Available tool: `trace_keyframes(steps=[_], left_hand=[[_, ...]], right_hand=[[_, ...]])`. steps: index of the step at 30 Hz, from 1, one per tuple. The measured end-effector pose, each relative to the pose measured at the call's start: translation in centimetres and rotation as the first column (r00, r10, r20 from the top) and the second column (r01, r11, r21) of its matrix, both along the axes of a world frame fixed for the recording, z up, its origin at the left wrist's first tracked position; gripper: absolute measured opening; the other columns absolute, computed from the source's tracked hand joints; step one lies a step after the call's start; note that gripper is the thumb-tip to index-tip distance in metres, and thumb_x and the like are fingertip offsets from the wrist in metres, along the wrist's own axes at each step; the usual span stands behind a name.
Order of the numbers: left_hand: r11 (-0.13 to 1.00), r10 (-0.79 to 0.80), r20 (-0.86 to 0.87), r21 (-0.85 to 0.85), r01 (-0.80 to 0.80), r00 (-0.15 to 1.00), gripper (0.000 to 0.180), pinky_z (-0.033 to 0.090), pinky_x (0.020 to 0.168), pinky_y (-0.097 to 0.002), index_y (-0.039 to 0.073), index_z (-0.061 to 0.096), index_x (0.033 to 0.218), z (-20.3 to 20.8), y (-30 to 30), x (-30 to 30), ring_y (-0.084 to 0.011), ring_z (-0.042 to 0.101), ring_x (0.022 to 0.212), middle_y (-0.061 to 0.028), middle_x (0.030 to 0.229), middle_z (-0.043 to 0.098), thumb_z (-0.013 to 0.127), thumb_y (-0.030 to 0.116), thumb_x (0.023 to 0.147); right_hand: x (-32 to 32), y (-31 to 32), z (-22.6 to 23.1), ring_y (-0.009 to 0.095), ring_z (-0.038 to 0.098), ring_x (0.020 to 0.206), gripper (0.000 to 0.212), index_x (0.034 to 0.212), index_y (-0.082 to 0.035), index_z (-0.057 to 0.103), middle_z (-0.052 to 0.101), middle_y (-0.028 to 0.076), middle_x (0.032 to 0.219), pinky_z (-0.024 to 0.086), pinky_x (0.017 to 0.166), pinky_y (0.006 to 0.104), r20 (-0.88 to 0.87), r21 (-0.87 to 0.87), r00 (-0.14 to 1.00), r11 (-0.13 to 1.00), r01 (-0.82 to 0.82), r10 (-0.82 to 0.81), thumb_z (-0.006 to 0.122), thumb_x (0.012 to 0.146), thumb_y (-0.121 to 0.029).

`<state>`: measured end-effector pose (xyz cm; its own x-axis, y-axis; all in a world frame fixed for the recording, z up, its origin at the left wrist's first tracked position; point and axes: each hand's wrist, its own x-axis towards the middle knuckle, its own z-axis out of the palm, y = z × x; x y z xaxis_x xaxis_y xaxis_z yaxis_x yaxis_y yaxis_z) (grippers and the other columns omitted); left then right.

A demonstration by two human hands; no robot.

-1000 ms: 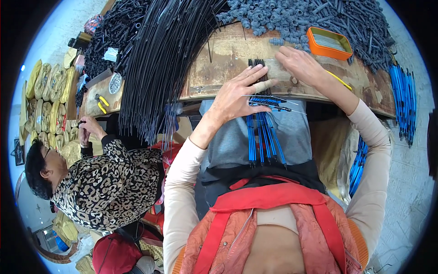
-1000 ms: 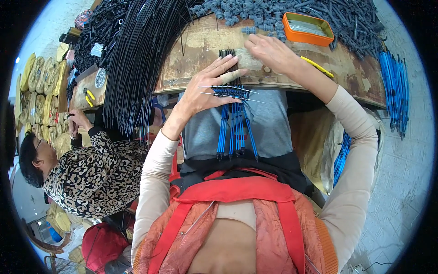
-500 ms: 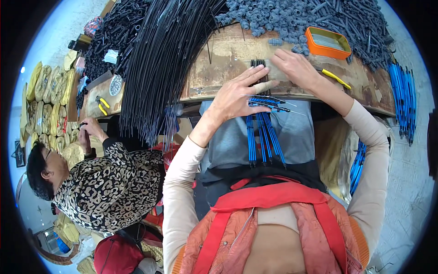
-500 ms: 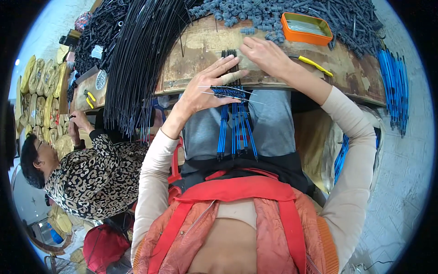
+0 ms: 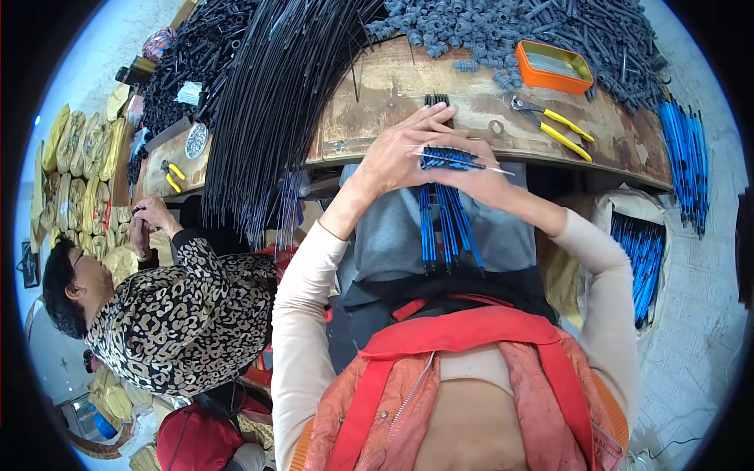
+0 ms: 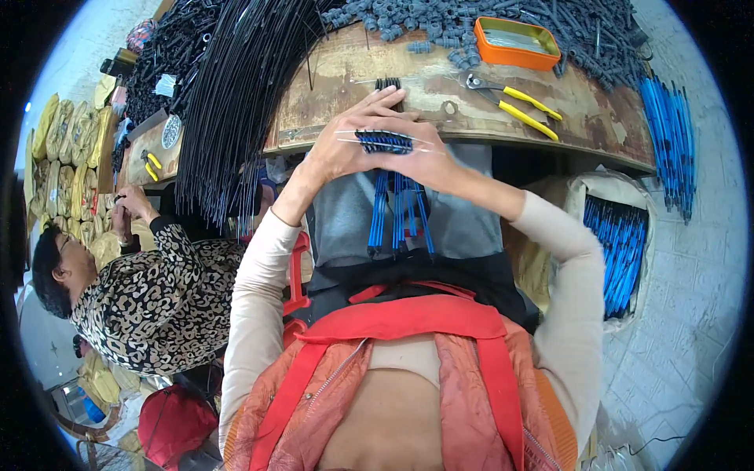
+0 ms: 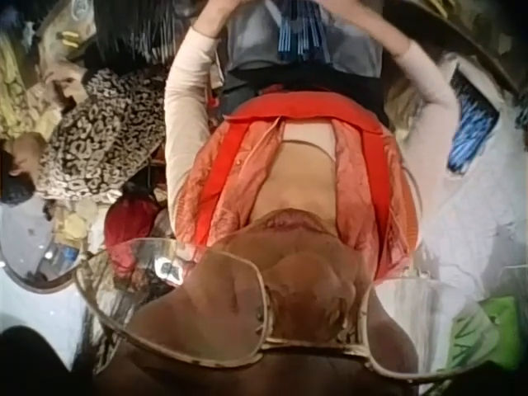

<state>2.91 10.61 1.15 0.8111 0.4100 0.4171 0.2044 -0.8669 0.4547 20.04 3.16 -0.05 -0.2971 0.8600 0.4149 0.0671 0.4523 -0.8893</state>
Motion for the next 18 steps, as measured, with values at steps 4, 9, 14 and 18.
trace_keyframes(steps=[4,9,14,18], left_hand=[[0.972,-0.023,0.144,-0.228,0.056,0.989,0.064,0.037,0.111,-0.0392,0.008,0.057,0.129,-0.2,-0.2,-0.4,-0.0305,0.041,0.135,-0.0096,0.142,0.049,0.079,0.016,0.069],[0.861,0.01,0.058,-0.508,0.021,0.998,0.037,0.049,0.093,-0.0342,0.003,0.068,0.11,5.6,-3.2,0.3,-0.0164,0.063,0.104,-0.0066,0.105,0.07,0.077,0.026,0.082],[0.667,-0.129,0.083,-0.73,0.149,0.988,0.036,0.051,0.089,-0.0321,0.004,0.064,0.112,1.6,-5.4,0.6,-0.0148,0.063,0.101,-0.0035,0.103,0.068,0.073,0.026,0.086],[0.63,-0.113,0.057,-0.768,0.116,0.992,0.035,0.051,0.089,-0.0324,0.004,0.064,0.111,-1.7,-5.8,0.9,-0.0151,0.063,0.102,-0.003,0.104,0.068,0.073,0.027,0.086]], right_hand=[[0.3,-0.1,2.3,0.007,0.064,0.087,0.042,0.115,-0.008,0.068,0.073,0.006,0.1,0.052,0.081,0.0272,0.224,-0.062,0.97,0.992,0.111,-0.095,0.079,0.08,-0.028],[0.0,-1.1,13.2,0.013,0.069,0.09,0.035,0.112,-0.006,0.07,0.073,0.005,0.098,0.053,0.082,0.0267,0.134,0.163,0.986,0.984,0.079,-0.101,0.075,0.083,-0.024],[-0.4,-3.7,11.7,0.021,0.067,0.103,0.035,0.119,0.003,0.061,0.069,0.012,0.111,0.053,0.09,0.0321,-0.024,-0.237,0.999,0.971,-0.026,0.021,0.067,0.09,-0.014],[0.3,-3.4,7.6,0.023,0.067,0.103,0.035,0.12,0.003,0.06,0.068,0.013,0.112,0.054,0.089,0.0322,-0.091,-0.243,0.995,0.968,-0.063,0.042,0.066,0.091,-0.015]])
